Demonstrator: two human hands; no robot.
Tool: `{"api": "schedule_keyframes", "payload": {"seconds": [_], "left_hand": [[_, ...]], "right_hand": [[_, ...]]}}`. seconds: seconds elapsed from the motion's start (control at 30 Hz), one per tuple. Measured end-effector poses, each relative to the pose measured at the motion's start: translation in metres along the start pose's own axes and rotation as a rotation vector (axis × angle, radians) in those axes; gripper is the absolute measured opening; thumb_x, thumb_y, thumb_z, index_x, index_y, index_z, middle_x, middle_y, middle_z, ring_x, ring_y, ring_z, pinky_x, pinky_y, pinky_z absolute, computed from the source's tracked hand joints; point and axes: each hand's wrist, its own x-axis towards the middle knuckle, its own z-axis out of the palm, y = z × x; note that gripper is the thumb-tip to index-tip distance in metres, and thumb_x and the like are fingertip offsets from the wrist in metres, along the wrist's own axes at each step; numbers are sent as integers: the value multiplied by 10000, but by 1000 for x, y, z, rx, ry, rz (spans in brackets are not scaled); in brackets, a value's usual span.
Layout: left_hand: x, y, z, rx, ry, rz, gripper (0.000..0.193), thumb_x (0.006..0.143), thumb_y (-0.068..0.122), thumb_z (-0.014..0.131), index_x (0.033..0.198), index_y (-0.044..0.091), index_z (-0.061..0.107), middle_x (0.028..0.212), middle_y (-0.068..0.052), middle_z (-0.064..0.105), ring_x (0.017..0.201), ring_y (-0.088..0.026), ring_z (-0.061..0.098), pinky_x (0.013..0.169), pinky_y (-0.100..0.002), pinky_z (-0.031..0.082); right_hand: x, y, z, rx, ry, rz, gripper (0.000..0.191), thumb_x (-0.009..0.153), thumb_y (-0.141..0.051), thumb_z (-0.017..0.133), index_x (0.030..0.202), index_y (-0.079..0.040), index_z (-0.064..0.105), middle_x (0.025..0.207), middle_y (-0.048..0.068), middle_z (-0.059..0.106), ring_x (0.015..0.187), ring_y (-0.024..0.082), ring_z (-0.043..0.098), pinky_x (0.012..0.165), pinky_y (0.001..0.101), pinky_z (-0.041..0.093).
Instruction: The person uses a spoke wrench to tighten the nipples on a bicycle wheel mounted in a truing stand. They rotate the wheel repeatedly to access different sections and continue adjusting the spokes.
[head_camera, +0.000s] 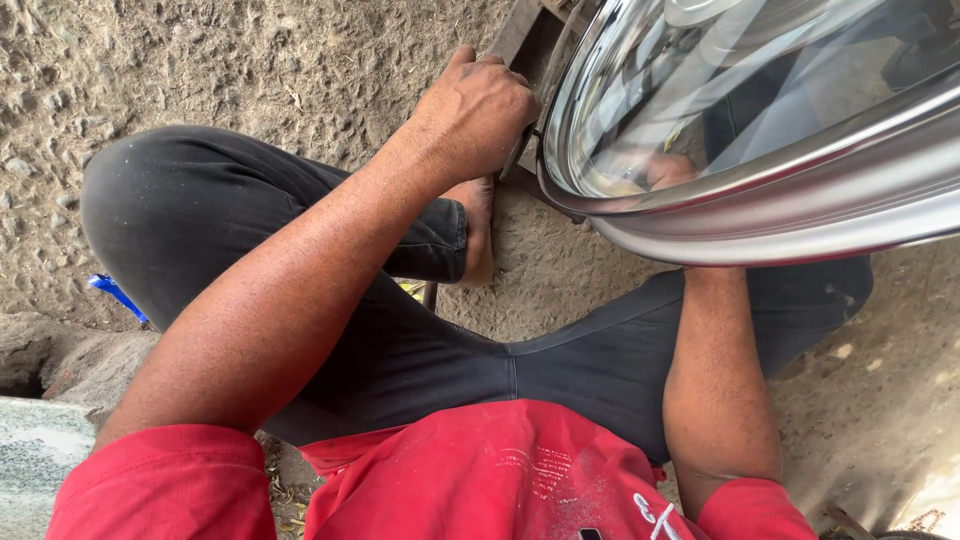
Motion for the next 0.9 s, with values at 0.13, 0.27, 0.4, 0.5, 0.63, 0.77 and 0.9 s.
{"api": "schedule_keyframes", "payload": {"seconds": [0.13, 0.27, 0.4, 0.5, 0.63, 0.77, 0.9], "left_hand": [[0, 0, 2, -13, 15, 0, 220, 864, 5, 699, 959, 171, 808, 851, -26, 745, 911, -221, 685, 924, -471, 451], [-1, 0, 4, -1, 19, -1, 239, 868, 1, 694, 977, 178, 812, 842, -22, 745, 888, -214, 681, 918, -462, 452], [-1, 0, 6, -1, 40, -2, 227, 874, 5, 695, 965, 176, 813, 843, -19, 747, 891, -208, 680, 921, -460, 451], [-1, 0, 6, 3, 22, -6, 229, 881, -3, 692, 966, 173, 813, 838, -22, 746, 884, -210, 678, 918, -460, 450], [-1, 1, 7, -3, 36, -9, 231, 856, -2, 704, 956, 175, 814, 837, -26, 748, 876, -215, 678, 910, -463, 449], [-1, 0, 8, 8, 47, -5, 231, 846, -7, 707, 950, 170, 814, 850, -25, 752, 885, -216, 682, 912, -458, 451], [-2, 0, 9, -5, 73, 4, 222, 865, -9, 704, 946, 167, 813, 849, -27, 753, 889, -212, 686, 907, -463, 454]], "right_hand": [[0, -1, 1, 2, 6, -4, 294, 1064, -151, 598, 1334, -36, 614, 1258, 71, 683, 1125, 154, 634, 1018, 296, 537], [0, 0, 1, -7, -3, -1, 290, 1066, -151, 596, 1332, -36, 615, 1254, 70, 685, 1121, 153, 637, 1014, 295, 540], [0, 1, 0, -4, 3, -3, 287, 1067, -151, 594, 1330, -37, 617, 1249, 70, 687, 1117, 151, 639, 1010, 295, 542], [0, 3, -2, -7, -4, -3, 285, 1068, -151, 593, 1328, -37, 618, 1246, 69, 689, 1113, 151, 641, 1007, 294, 544], [-1, 3, -3, -8, -6, -5, 282, 1070, -152, 592, 1326, -37, 620, 1242, 69, 691, 1109, 149, 643, 1003, 294, 546], [-1, 2, -3, -11, -7, -7, 279, 1071, -152, 590, 1323, -38, 621, 1237, 69, 693, 1105, 148, 646, 999, 294, 548], [0, 0, 0, -10, -6, -7, 276, 1072, -152, 589, 1321, -38, 623, 1233, 68, 695, 1100, 147, 648, 996, 293, 551]]}}
